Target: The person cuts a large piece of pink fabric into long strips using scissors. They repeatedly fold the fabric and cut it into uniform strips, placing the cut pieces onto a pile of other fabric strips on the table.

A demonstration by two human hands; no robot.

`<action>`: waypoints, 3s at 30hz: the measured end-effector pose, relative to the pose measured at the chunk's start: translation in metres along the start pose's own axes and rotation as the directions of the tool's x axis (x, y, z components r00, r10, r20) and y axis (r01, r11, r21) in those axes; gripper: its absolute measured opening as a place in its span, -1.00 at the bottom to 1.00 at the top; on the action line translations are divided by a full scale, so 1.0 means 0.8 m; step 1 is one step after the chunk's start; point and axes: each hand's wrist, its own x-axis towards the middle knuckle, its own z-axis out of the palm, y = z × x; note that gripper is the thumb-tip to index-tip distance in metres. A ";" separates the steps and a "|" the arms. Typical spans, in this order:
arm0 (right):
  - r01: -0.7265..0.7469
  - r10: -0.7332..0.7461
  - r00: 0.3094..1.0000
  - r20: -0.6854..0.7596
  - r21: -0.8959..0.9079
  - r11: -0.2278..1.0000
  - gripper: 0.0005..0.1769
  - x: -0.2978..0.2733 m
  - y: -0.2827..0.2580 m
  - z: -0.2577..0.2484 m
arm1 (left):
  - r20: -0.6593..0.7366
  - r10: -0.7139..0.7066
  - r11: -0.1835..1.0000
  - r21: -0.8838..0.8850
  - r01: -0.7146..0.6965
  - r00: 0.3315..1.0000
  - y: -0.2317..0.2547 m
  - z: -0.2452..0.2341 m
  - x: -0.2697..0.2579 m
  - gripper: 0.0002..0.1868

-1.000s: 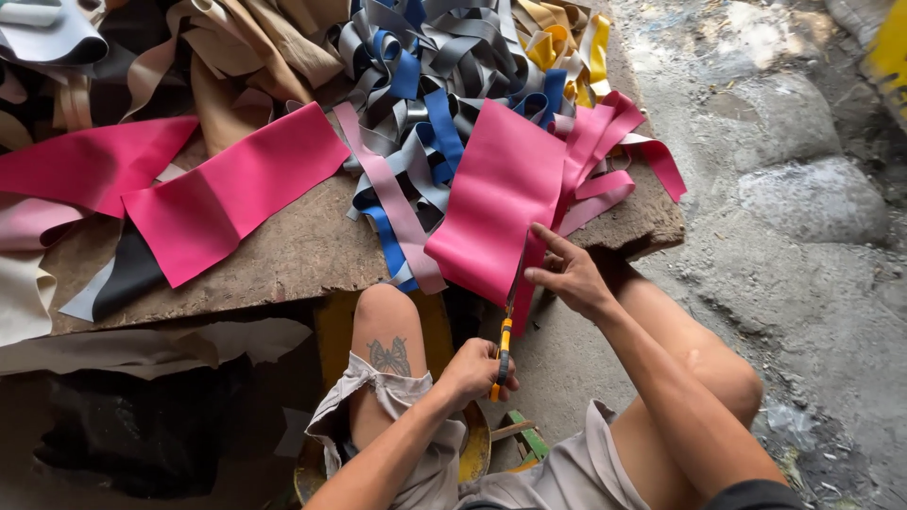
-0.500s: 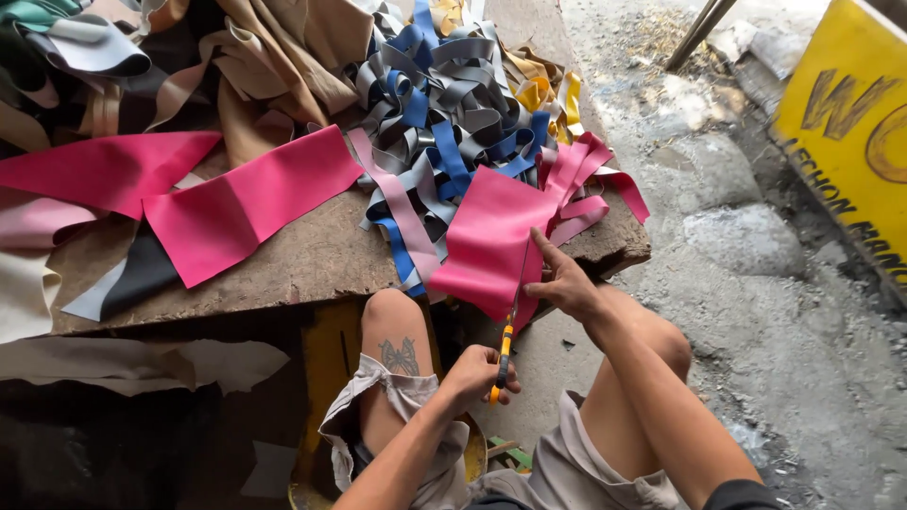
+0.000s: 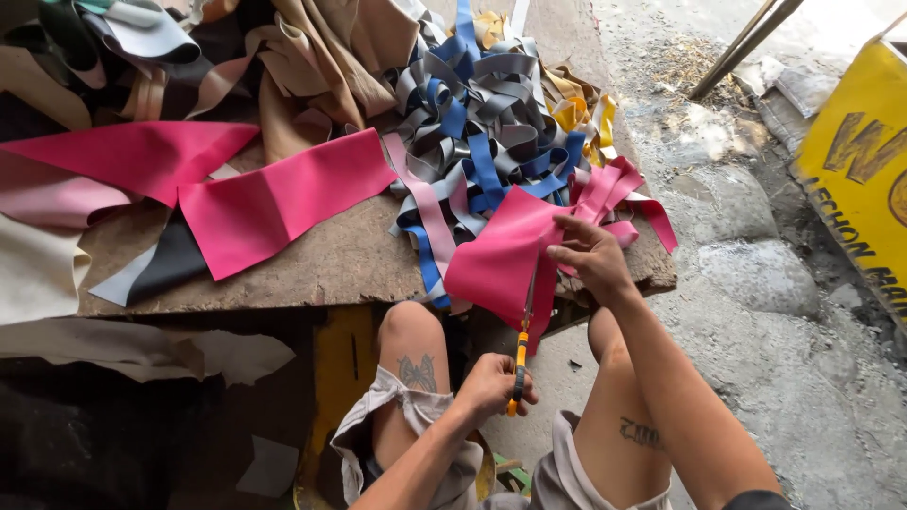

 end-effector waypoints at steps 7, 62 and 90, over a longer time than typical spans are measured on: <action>0.020 -0.041 0.995 0.091 0.216 0.976 -0.08 0.063 -0.038 -0.015 | 0.004 0.051 0.998 0.023 -0.051 0.999 0.056 -0.012 0.038 -0.93; 0.116 -0.121 0.993 0.018 0.179 0.977 0.11 0.120 0.028 -0.078 | 0.118 0.107 0.956 0.260 -0.135 0.987 0.123 0.000 0.209 -0.60; -0.126 0.215 0.939 -0.267 0.312 0.942 -0.57 0.121 0.012 -0.023 | 0.040 0.069 0.798 0.598 -0.079 0.997 0.152 0.005 0.202 -0.69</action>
